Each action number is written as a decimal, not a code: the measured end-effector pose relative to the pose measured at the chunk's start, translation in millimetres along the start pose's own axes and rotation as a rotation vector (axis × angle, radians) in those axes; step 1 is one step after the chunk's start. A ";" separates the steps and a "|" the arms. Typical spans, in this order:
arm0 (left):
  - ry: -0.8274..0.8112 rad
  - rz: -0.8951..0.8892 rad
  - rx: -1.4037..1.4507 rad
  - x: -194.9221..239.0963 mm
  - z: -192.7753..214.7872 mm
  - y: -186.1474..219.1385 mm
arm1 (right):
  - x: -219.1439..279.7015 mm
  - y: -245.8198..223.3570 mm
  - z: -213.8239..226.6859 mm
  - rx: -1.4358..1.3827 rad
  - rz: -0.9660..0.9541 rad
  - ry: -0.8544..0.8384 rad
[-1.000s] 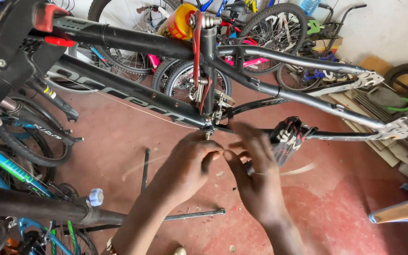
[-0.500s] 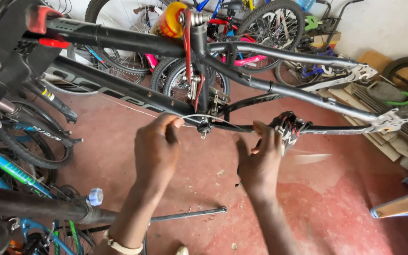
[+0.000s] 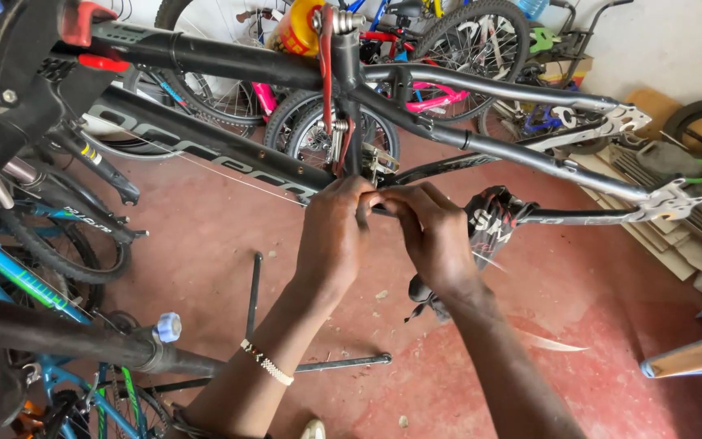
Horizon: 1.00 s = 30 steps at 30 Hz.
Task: The person works on a bicycle frame mounted on a repair stand, focusing on the rear derailleur area. They thread a cable through the derailleur mechanism and adjust the components by hand.
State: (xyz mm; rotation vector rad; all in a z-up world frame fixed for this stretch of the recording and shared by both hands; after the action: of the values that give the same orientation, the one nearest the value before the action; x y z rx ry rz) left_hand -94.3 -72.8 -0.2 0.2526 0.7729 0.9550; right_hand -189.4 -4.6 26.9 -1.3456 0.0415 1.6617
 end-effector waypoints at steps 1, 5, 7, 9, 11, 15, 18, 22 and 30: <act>0.007 0.014 0.052 0.1 1.3 -1.7 | -0.7 12.0 -2.5 -0.093 -0.065 -0.029; 0.009 0.021 0.047 2.2 -0.7 -4.4 | -8.0 30.1 2.6 -0.106 -0.144 -0.030; -0.048 0.101 -0.074 6.0 -11.3 -13.4 | -12.0 57.5 8.6 0.041 -0.268 -0.037; -0.075 0.134 -0.076 0.7 -11.8 -13.5 | -15.4 85.1 7.1 0.074 -0.372 -0.048; -0.106 0.168 -0.077 -3.6 -12.5 -13.3 | -13.7 122.4 3.2 0.108 -0.480 -0.061; -0.176 0.188 -0.155 -10.0 -10.1 -7.9 | 0.0 184.4 1.0 0.106 -0.846 -0.006; -0.289 0.179 -0.238 -10.6 -15.9 -4.9 | 4.4 198.4 1.2 0.003 -1.028 0.072; -0.356 0.156 -0.313 -17.0 -36.0 -17.4 | 5.6 209.1 1.3 -0.037 -1.123 0.069; -0.257 0.184 -0.304 -17.4 -25.1 -17.7 | 21.1 230.3 -10.3 -0.184 -1.285 0.044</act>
State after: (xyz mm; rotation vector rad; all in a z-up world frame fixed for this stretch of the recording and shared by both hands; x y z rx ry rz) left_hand -106.2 -100.3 -18.8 0.1778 0.3667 1.1731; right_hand -335.6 -120.6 -110.2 -1.1057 -0.7997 0.5377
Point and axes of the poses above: each hand's wrist, its own x-axis away from the middle knuckle, its own z-axis out of the back of the hand, y = z × x, the point moved 8 cm from there along -x, towards the middle knuckle, and after that the axes turned 13 degrees about -x, right-handed, at the moved point
